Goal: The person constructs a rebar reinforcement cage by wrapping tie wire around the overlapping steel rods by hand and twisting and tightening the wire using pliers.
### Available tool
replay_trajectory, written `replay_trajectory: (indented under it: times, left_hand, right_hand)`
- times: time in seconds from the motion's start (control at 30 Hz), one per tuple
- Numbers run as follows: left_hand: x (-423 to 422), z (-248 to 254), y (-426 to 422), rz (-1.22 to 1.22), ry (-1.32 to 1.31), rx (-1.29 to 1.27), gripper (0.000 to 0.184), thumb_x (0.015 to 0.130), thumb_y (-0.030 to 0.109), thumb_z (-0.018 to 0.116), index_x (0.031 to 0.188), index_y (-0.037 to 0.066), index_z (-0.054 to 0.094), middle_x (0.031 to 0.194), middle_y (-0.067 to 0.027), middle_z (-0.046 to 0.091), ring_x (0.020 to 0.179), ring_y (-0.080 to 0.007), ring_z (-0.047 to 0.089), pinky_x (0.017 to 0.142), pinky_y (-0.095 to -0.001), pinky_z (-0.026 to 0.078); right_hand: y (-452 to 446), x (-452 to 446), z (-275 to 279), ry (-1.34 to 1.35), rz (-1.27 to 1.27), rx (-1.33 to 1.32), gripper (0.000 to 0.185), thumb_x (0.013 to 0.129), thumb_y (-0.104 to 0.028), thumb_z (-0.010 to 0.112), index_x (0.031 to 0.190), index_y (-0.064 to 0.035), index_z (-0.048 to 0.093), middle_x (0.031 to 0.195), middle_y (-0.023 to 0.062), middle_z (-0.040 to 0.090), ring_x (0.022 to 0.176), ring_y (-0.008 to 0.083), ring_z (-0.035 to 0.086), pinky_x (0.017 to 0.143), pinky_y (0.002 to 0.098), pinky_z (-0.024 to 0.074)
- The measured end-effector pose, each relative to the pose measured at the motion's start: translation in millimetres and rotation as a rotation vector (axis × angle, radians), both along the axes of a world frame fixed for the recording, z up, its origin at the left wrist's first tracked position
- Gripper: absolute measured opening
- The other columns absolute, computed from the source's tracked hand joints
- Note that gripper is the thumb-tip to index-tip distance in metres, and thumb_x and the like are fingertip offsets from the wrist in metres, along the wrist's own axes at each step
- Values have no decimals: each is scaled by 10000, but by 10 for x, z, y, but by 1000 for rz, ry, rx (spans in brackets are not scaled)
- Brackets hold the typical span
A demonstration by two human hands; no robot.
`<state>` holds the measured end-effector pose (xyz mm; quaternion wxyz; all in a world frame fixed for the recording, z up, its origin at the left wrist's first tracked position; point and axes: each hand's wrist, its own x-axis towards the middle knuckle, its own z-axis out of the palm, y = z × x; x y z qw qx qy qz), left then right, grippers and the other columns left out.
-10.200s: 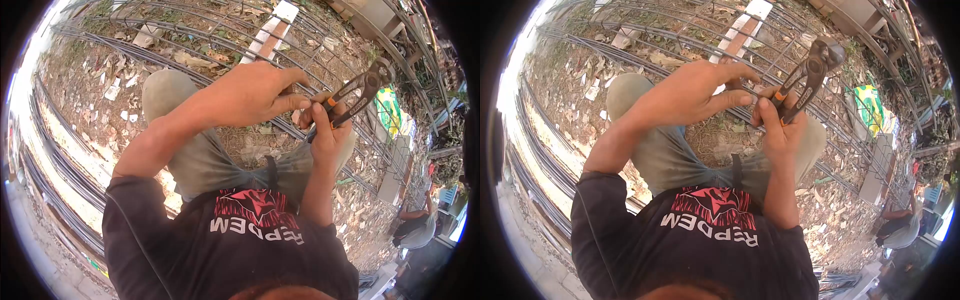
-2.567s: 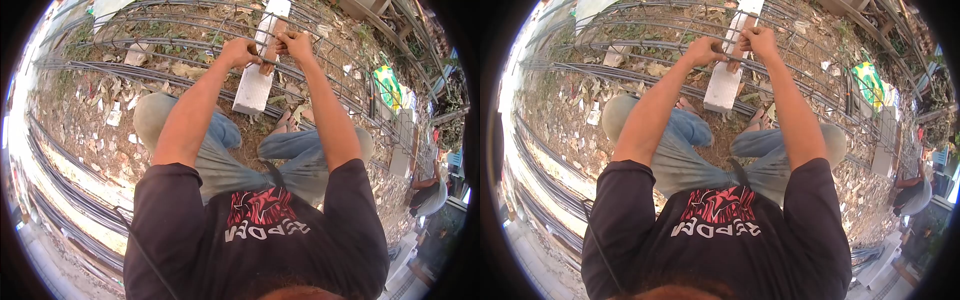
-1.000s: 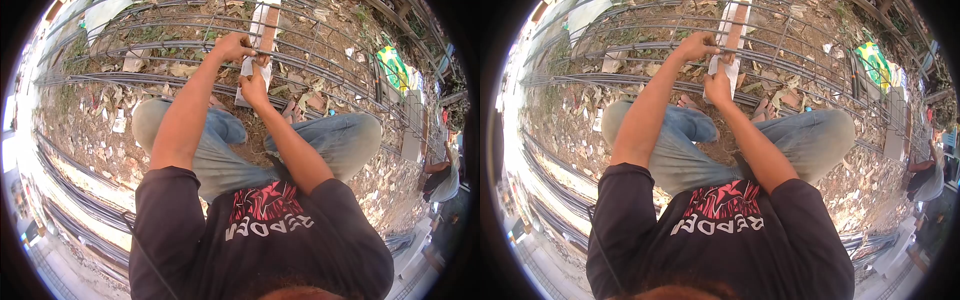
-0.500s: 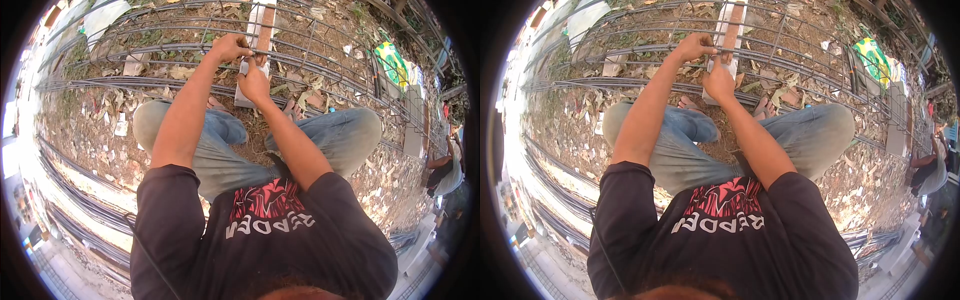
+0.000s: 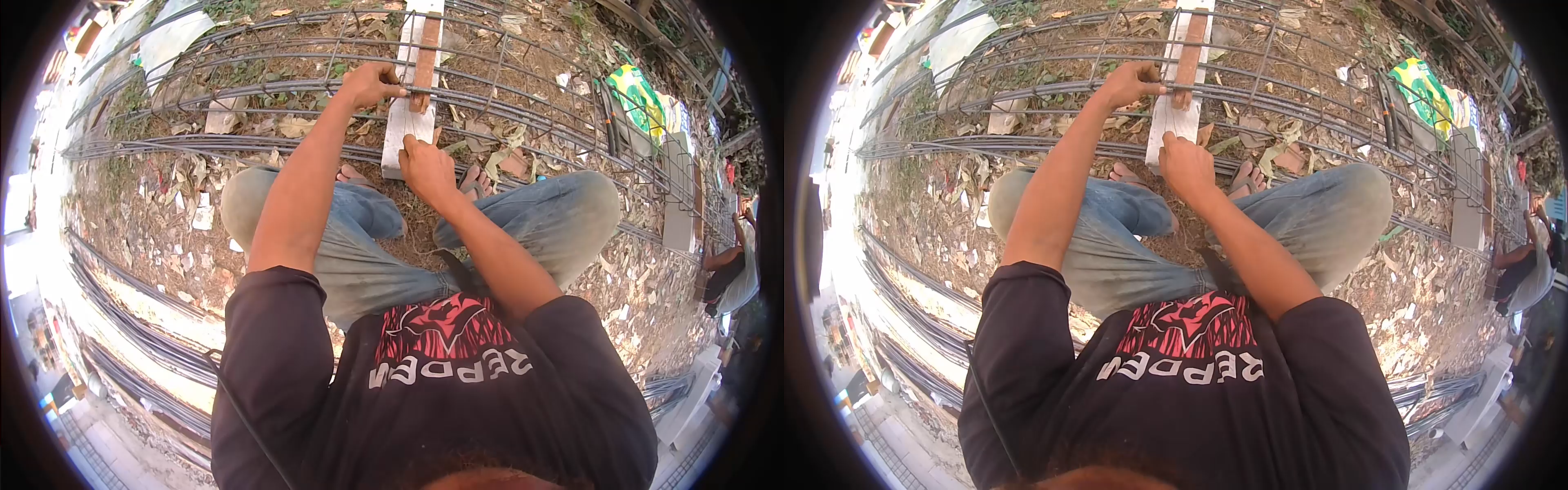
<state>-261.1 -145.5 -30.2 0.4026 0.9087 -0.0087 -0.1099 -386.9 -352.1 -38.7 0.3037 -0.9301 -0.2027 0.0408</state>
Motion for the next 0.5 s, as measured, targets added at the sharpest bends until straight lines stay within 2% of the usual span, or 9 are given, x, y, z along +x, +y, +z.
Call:
replay_trajectory:
  times: [0.13, 0.23, 0.33, 0.43, 0.5]
  left_hand:
    - [-16, -35, 36, 10, -22, -43, 329, 791, 272, 896, 942, 45, 711, 926, -59, 726, 865, -167, 648, 759, -354, 513]
    - [-4, 12, -3, 8, -19, -29, 322, 790, 266, 896, 941, 48, 713, 920, -54, 725, 862, -168, 649, 766, -356, 517]
    - [-26, 5, -5, 17, -30, 8, 321, 791, 263, 895, 941, 47, 711, 913, -49, 728, 864, -163, 655, 769, -353, 521]
    - [-35, -43, 24, 17, -6, -154, 331, 793, 281, 895, 941, 50, 710, 914, -49, 729, 865, -161, 657, 770, -352, 523]
    - [-84, 65, -15, 33, 11, -90, 337, 788, 284, 901, 942, 47, 716, 920, -46, 733, 864, -164, 659, 784, -351, 527]
  right_hand:
    - [-30, -74, 195, 60, 10, -6, 204, 960, -204, 573, 955, -2, 600, 866, 241, 703, 787, 472, 696, 717, 579, 541]
    - [-144, 11, 216, 80, 29, -79, 239, 962, -247, 604, 970, -13, 651, 914, 229, 705, 815, 446, 703, 722, 556, 553]
    - [-126, 57, 200, -81, 45, -115, 263, 960, -292, 639, 1009, -43, 708, 986, 197, 701, 859, 409, 710, 728, 523, 562]
    - [-79, 276, 409, -79, -139, -13, 285, 960, -320, 659, 1062, -66, 737, 1035, 164, 692, 891, 377, 714, 743, 499, 566]
    - [-76, 657, 476, -135, -184, 82, 260, 961, -295, 649, 1073, -79, 740, 1035, 154, 695, 879, 387, 711, 770, 509, 560]
